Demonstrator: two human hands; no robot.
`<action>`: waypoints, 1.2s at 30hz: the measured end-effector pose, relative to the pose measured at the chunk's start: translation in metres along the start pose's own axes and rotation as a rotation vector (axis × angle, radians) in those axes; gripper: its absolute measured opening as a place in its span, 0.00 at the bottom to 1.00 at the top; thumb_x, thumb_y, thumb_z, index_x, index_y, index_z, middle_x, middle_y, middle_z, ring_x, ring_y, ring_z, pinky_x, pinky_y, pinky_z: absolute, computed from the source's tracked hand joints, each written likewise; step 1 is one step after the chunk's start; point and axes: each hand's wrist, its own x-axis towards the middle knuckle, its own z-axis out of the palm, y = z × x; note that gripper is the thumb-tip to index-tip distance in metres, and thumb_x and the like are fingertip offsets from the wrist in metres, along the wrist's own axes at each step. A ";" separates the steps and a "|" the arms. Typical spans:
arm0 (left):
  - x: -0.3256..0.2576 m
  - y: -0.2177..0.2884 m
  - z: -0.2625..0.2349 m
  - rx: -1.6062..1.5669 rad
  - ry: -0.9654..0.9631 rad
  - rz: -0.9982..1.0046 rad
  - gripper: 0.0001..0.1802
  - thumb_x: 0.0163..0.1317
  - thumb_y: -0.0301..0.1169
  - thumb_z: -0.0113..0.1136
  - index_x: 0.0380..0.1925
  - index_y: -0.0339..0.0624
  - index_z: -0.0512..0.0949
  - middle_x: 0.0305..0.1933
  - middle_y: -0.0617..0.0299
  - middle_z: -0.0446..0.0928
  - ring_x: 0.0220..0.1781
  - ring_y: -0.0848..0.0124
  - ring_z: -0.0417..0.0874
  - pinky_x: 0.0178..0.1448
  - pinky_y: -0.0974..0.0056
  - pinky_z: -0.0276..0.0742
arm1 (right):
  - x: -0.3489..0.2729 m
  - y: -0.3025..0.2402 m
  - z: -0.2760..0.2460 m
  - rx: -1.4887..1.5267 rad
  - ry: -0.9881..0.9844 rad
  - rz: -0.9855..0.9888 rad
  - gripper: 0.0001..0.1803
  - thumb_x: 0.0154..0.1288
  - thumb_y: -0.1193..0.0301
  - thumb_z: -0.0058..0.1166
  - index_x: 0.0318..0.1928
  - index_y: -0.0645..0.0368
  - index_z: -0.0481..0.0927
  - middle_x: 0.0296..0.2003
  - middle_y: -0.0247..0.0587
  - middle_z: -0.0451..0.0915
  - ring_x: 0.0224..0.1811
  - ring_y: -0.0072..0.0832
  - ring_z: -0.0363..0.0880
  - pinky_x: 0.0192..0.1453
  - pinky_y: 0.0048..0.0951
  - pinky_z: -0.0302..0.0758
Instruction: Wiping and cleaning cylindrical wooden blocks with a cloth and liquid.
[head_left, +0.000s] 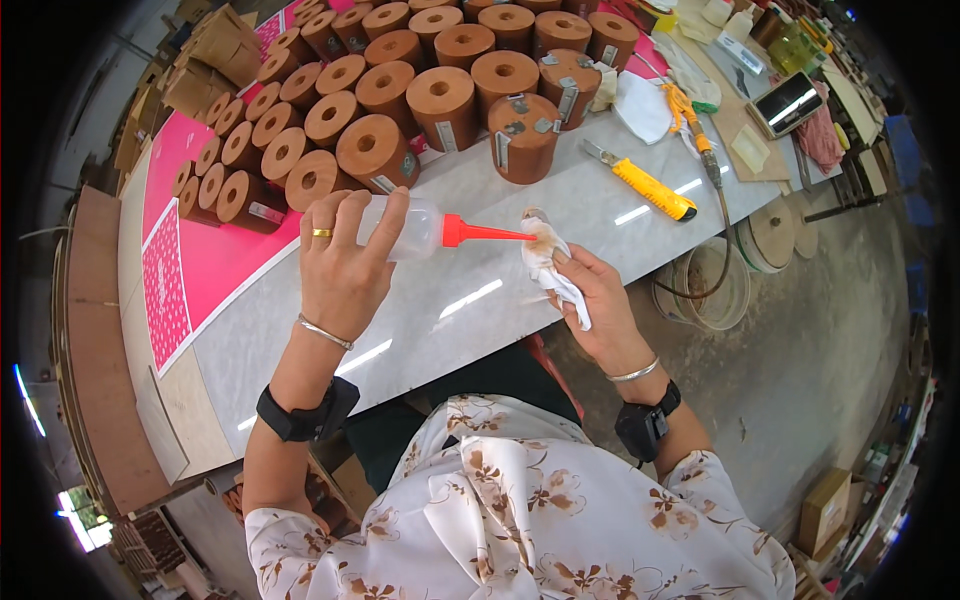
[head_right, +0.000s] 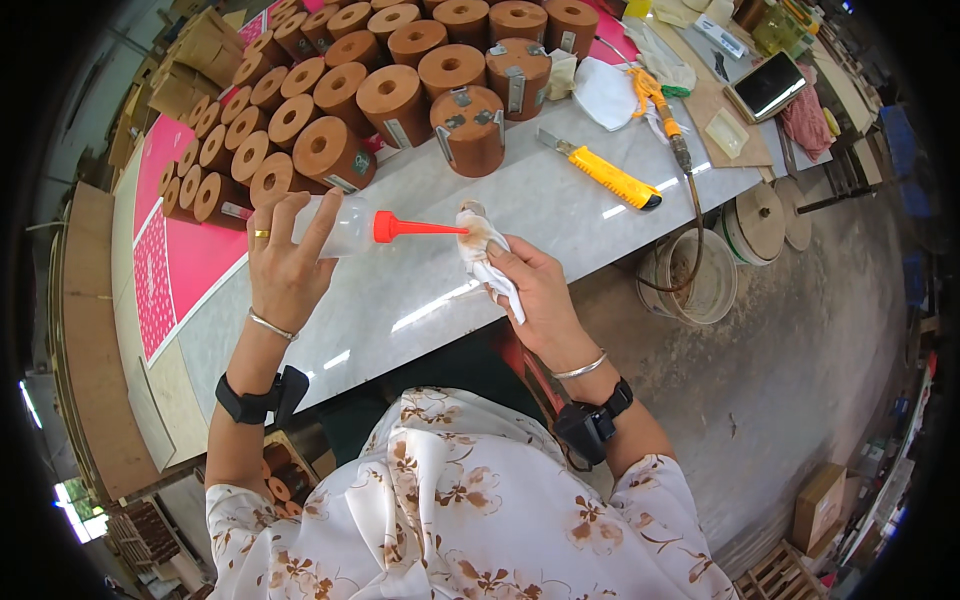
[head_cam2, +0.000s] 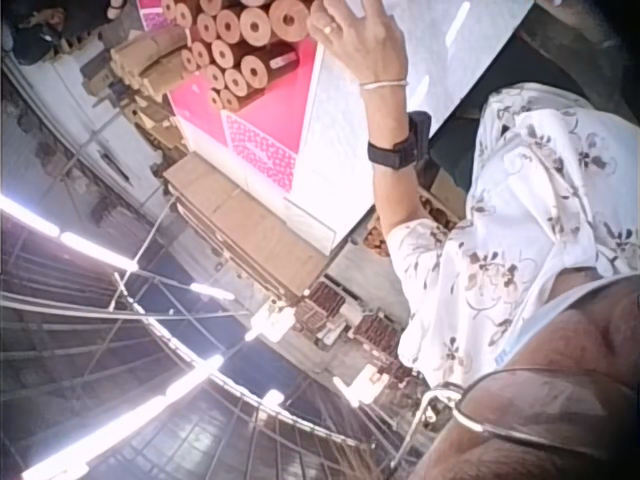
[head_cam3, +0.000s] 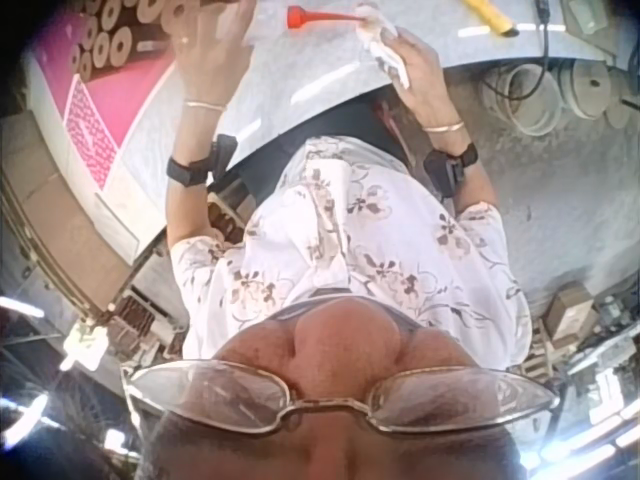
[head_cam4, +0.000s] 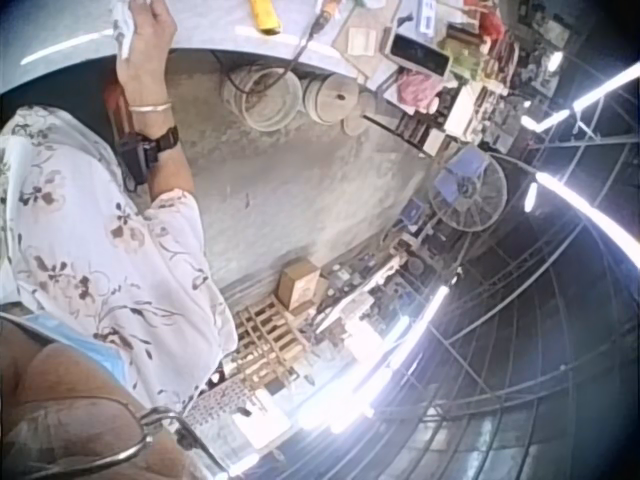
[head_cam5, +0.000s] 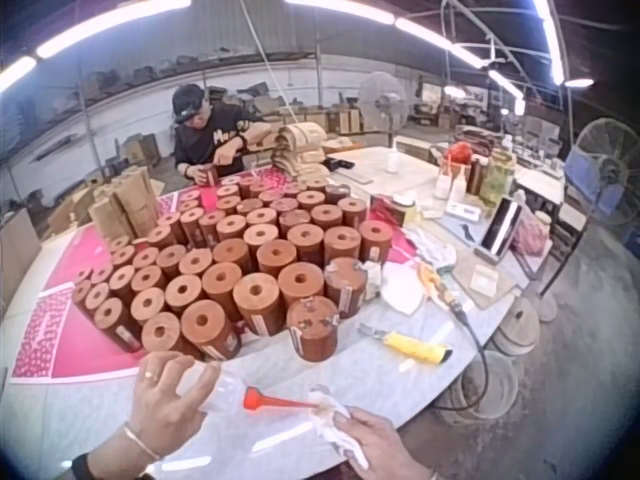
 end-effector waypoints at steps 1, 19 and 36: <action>0.000 0.000 -0.001 0.000 -0.001 -0.002 0.41 0.30 0.22 0.70 0.54 0.51 0.76 0.45 0.58 0.72 0.50 0.58 0.73 0.52 0.54 0.69 | 0.000 0.000 0.000 -0.021 -0.015 -0.009 0.15 0.70 0.69 0.52 0.52 0.65 0.77 0.31 0.32 0.78 0.24 0.12 0.70 0.22 0.12 0.62; -0.006 0.034 0.048 -0.528 -0.087 -0.302 0.37 0.39 0.36 0.76 0.55 0.45 0.75 0.47 0.53 0.73 0.51 0.54 0.72 0.56 0.52 0.69 | -0.016 -0.020 -0.003 -0.236 0.010 -0.263 0.14 0.71 0.71 0.46 0.52 0.66 0.76 0.30 0.29 0.76 0.23 0.10 0.69 0.24 0.11 0.64; -0.071 -0.014 0.079 -0.856 0.135 -1.112 0.46 0.45 0.44 0.76 0.59 0.33 0.64 0.53 0.50 0.69 0.53 0.62 0.73 0.54 0.60 0.73 | -0.026 -0.013 -0.027 -0.543 -0.115 -0.389 0.22 0.69 0.62 0.46 0.60 0.60 0.69 0.47 0.43 0.76 0.50 0.33 0.76 0.39 0.30 0.79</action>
